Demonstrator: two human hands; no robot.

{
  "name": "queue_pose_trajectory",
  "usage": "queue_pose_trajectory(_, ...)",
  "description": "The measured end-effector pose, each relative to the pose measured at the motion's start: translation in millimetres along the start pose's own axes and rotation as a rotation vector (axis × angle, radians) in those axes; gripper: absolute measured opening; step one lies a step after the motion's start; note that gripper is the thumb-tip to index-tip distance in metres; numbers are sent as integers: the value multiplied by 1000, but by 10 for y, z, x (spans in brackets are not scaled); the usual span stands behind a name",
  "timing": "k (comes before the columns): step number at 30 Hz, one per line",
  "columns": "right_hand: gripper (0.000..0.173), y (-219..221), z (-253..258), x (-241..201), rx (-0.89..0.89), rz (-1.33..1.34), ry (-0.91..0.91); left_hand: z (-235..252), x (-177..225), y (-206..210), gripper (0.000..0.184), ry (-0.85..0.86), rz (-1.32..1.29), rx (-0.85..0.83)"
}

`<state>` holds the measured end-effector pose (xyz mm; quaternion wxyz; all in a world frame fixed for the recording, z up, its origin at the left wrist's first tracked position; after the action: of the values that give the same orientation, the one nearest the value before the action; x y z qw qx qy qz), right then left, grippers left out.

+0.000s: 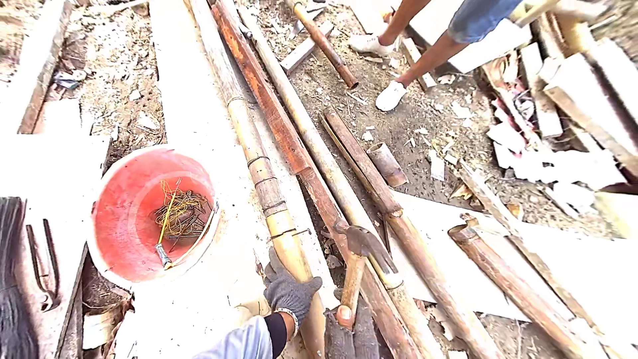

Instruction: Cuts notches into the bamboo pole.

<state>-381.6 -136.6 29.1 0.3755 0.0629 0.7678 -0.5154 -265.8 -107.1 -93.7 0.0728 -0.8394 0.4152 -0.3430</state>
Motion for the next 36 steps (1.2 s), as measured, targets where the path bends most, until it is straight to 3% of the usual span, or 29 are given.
queue_pose_trajectory(4,42,9,79,-1,-110,-59,71,58,-97,0,154,65,-76,-20)
queue_pose_trajectory(8,43,-114,55,79,-38,24,-14,110,-162,-91,156,81,28,-65)
queue_pose_trajectory(11,44,-122,45,223,-84,106,-13,52,-12,-150,156,83,165,10)
queue_pose_trajectory(15,42,20,-53,435,-152,70,102,69,91,-147,151,237,166,121)
queue_pose_trajectory(17,45,121,-117,538,-159,-44,202,91,52,-164,150,240,99,71)
queue_pose_trajectory(21,71,297,-176,822,-231,-202,337,107,-3,-236,154,212,-45,-43)
queue_pose_trajectory(26,67,352,-217,840,-223,-242,361,87,-22,-307,157,161,24,-46)
queue_pose_trajectory(29,67,378,-227,855,-216,-298,343,74,12,-321,136,247,-13,167)
queue_pose_trajectory(34,64,388,-193,877,-239,-323,296,277,192,-317,50,649,-118,309)
queue_pose_trajectory(36,63,373,-173,887,-250,-319,281,397,253,-295,40,774,-82,347)
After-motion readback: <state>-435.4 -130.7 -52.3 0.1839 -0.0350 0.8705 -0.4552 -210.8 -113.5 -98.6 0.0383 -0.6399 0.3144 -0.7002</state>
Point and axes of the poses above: each hand's wrist, its own z-axis towards the middle knuckle, its own y-axis out of the palm, x = y × z, the point moved 3 cm from there along z, towards the middle knuckle, and after that the axes turned 12 degrees about -z, right-handed, at the moved point
